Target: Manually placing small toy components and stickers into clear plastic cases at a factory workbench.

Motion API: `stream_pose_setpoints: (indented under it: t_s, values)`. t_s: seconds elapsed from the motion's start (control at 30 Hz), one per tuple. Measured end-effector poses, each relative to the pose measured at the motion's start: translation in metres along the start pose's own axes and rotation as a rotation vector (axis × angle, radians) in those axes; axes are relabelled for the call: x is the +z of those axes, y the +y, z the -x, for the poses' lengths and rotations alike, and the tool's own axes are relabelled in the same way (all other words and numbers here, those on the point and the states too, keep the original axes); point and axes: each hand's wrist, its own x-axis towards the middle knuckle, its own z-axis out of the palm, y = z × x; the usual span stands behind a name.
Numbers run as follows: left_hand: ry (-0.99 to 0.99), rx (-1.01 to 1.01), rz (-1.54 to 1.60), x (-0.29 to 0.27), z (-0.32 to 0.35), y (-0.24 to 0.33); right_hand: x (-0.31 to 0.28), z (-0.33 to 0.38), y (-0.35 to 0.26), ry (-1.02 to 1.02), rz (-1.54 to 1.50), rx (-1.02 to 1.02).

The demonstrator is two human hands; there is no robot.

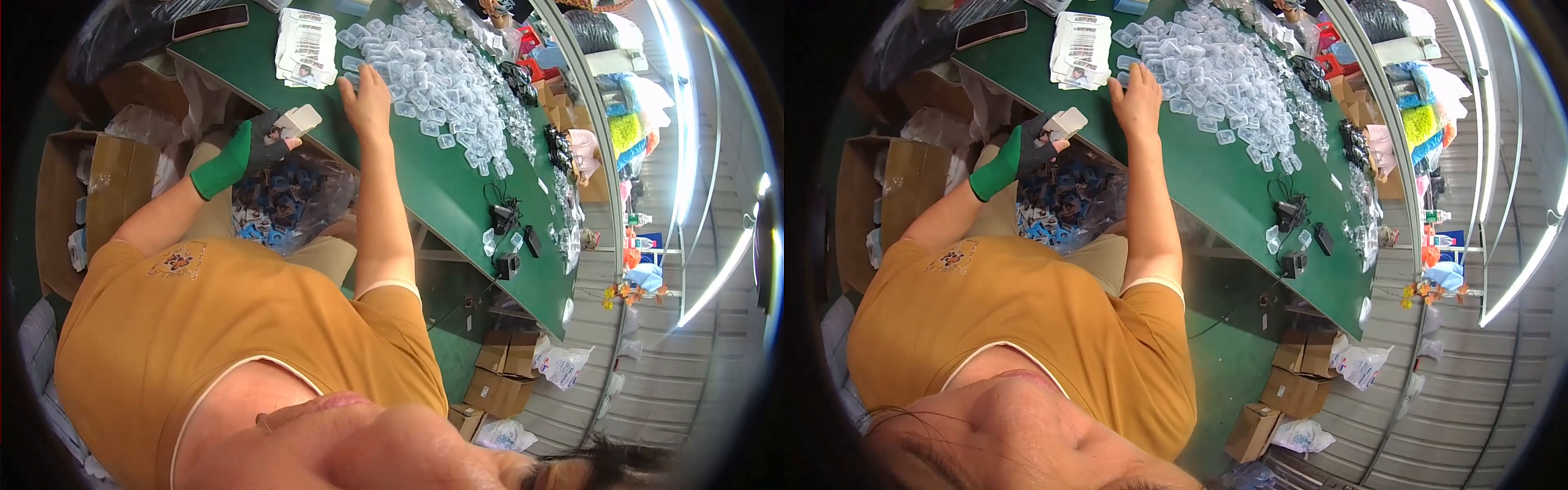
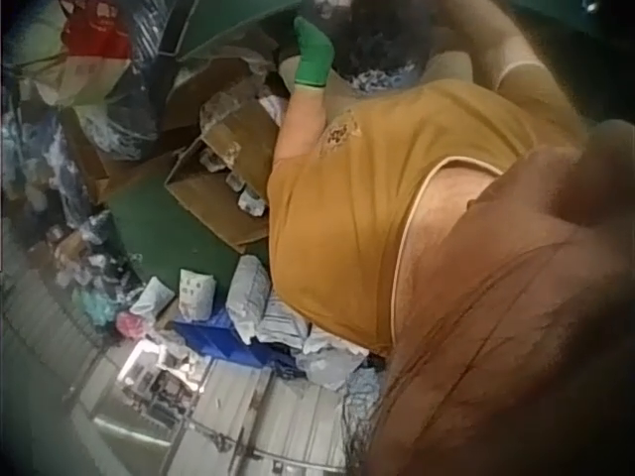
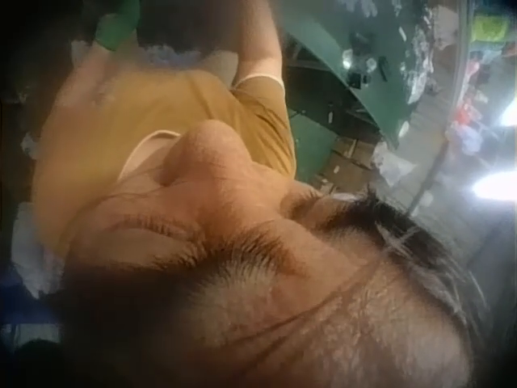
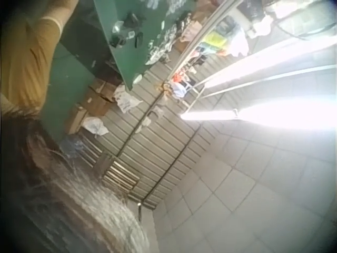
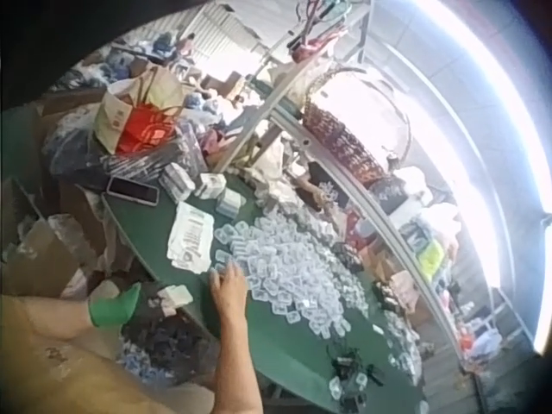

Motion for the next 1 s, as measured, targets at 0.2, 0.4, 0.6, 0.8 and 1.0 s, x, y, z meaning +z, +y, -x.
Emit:
stream_pose_setpoints:
  t_s: [0.2, 0.4, 0.6, 0.8, 1.0]
  values:
    - [0.062, 0.086, -0.123, -0.004, 0.013, -0.039, -0.006, 0.046, -0.050, -0.204, 0.099, -0.098]
    - [0.031, 0.125, -0.130, -0.005, -0.005, -0.022, -0.033, 0.118, -0.059, -0.023, -0.021, -0.237]
    - [-0.010, 0.178, -0.207, 0.016, -0.002, -0.009, -0.066, 0.103, -0.076, 0.333, -1.412, 0.470]
    - [0.010, 0.178, -0.209, 0.047, 0.017, 0.011, -0.036, 0.120, -0.097, 0.355, -1.435, 0.439]
    - [-0.036, 0.187, -0.218, 0.043, 0.019, 0.019, -0.047, 0.139, -0.081, 0.267, -1.129, 0.376]
